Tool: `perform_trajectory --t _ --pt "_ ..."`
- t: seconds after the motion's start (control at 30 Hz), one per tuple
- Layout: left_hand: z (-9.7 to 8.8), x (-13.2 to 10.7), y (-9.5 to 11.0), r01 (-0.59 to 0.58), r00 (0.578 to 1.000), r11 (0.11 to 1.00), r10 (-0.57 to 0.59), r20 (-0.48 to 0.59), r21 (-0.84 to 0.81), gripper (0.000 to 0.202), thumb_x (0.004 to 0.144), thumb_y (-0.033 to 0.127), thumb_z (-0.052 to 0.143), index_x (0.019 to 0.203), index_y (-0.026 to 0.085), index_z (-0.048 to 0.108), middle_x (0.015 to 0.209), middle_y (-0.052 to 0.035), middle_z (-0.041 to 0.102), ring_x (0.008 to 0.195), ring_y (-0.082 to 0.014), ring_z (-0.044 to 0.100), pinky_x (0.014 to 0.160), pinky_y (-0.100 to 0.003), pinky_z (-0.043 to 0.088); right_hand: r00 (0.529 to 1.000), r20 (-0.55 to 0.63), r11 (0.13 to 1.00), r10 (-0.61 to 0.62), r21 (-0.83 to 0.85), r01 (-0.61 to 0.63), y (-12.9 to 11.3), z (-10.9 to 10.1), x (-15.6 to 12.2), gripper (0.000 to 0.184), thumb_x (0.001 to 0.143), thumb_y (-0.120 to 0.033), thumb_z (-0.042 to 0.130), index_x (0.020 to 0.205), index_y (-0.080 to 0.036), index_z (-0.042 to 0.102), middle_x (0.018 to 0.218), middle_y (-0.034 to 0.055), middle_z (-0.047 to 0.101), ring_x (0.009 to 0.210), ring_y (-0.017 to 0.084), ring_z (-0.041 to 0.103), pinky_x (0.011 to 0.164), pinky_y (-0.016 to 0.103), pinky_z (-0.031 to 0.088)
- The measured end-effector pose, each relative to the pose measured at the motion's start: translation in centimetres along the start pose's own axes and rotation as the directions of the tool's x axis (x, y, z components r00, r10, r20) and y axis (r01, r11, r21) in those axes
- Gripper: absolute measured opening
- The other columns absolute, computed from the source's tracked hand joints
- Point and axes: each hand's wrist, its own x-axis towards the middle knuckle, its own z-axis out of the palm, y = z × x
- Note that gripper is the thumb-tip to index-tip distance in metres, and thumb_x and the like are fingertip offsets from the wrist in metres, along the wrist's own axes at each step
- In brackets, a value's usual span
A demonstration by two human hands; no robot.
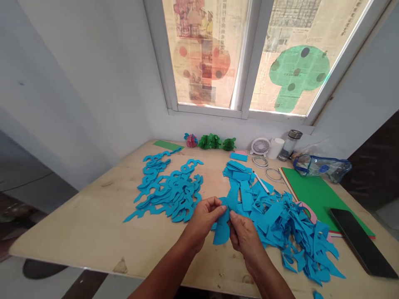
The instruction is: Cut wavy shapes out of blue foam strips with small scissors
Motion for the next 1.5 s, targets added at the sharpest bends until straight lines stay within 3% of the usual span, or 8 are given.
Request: perform_trajectory --t 0.1,0.17,0.27,0.33,0.43,0.5,0.7,1.5 --pt "-1.4 -0.4 2.3 -0.015 0.999 1.000 0.015 -0.030 0.015 0.024 0.063 0.036 0.071 0.066 0.016 0.058 0.057 0.0008 0.059 0.055 -0.0136 0.055 0.056 -0.027 0.045 1.000 -0.021 1.000 0.007 -0.003 -0.007 -0.2 -0.3 0.0 0.059 0.066 -0.076 0.054 0.050 -0.021 0.038 0.032 -0.0089 0.030 0.031 0.004 0.020 0.036 0.023 0.009" --pt "-3.3 -1.0 5.0 -0.177 0.938 0.983 0.186 -0.292 0.058 0.028 0.060 0.031 0.074 0.082 0.019 0.062 0.062 0.0013 0.064 0.061 -0.0156 0.059 0.062 -0.030 0.048 0.999 -0.052 1.000 0.006 -0.007 -0.006 -0.3 -0.6 0.0 0.059 0.065 -0.076 0.054 0.049 -0.021 0.038 0.032 -0.0084 0.031 0.031 0.004 0.020 0.036 0.023 0.009" --pt "-5.7 -1.8 7.9 -0.523 0.529 0.829 0.498 -0.687 0.199 0.025 0.068 0.027 0.070 0.091 0.027 0.063 0.066 0.0064 0.064 0.066 -0.0141 0.060 0.071 -0.031 0.049 0.997 -0.078 1.000 0.009 0.009 -0.008 -0.4 -0.9 0.0 0.057 0.066 -0.074 0.054 0.051 -0.021 0.040 0.033 -0.0081 0.032 0.032 0.005 0.022 0.036 0.023 0.011" --pt "-5.8 -1.9 7.8 -0.485 0.594 0.848 0.498 -0.631 0.213 0.018 0.072 0.028 0.068 0.089 0.030 0.064 0.073 0.0076 0.066 0.075 -0.0139 0.062 0.077 -0.031 0.049 0.996 -0.087 1.000 -0.014 0.024 0.016 -0.4 -0.9 0.1 0.055 0.069 -0.072 0.055 0.052 -0.021 0.042 0.034 -0.0079 0.034 0.032 0.005 0.023 0.036 0.023 0.012" --pt "-3.5 -1.5 4.9 -0.193 0.933 0.964 0.238 -0.269 0.184 0.018 0.061 0.028 0.074 0.076 0.021 0.068 0.073 0.0000 0.069 0.073 -0.0182 0.064 0.071 -0.032 0.049 0.996 -0.073 0.999 -0.045 0.024 0.047 -0.5 -0.7 0.1 0.054 0.071 -0.070 0.054 0.053 -0.020 0.043 0.033 -0.0081 0.033 0.032 0.005 0.023 0.036 0.023 0.012" --pt "-1.6 -1.2 2.7 -0.090 0.988 0.985 0.106 -0.113 0.145 0.020 0.064 0.032 0.072 0.079 0.018 0.068 0.077 -0.0032 0.070 0.075 -0.0190 0.063 0.070 -0.031 0.049 0.997 -0.051 0.998 -0.063 0.012 0.063 -0.5 -0.6 0.0 0.054 0.074 -0.068 0.053 0.053 -0.020 0.042 0.034 -0.0081 0.033 0.032 0.005 0.023 0.036 0.023 0.011" --pt "1.0 -0.4 0.5 -0.052 0.997 0.999 0.052 -0.061 0.008 0.021 0.067 0.032 0.070 0.063 0.017 0.057 0.059 0.0033 0.054 0.058 -0.0112 0.049 0.058 -0.024 0.042 0.997 -0.025 0.997 -0.075 -0.022 0.075 -0.3 -1.0 -0.1 0.053 0.078 -0.067 0.050 0.053 -0.021 0.040 0.035 -0.0079 0.034 0.033 0.006 0.024 0.036 0.023 0.012" --pt "1.3 -0.4 0.4 0.097 0.994 0.970 -0.104 -0.018 -0.224 0.025 0.064 0.031 0.076 0.063 0.017 0.055 0.058 0.0043 0.053 0.053 -0.0090 0.047 0.055 -0.022 0.041 0.997 0.013 0.993 -0.078 0.094 0.076 -0.2 -1.3 -0.2 0.053 0.081 -0.061 0.053 0.053 -0.019 0.040 0.039 -0.0087 0.031 0.036 0.004 0.022 0.036 0.021 0.011"
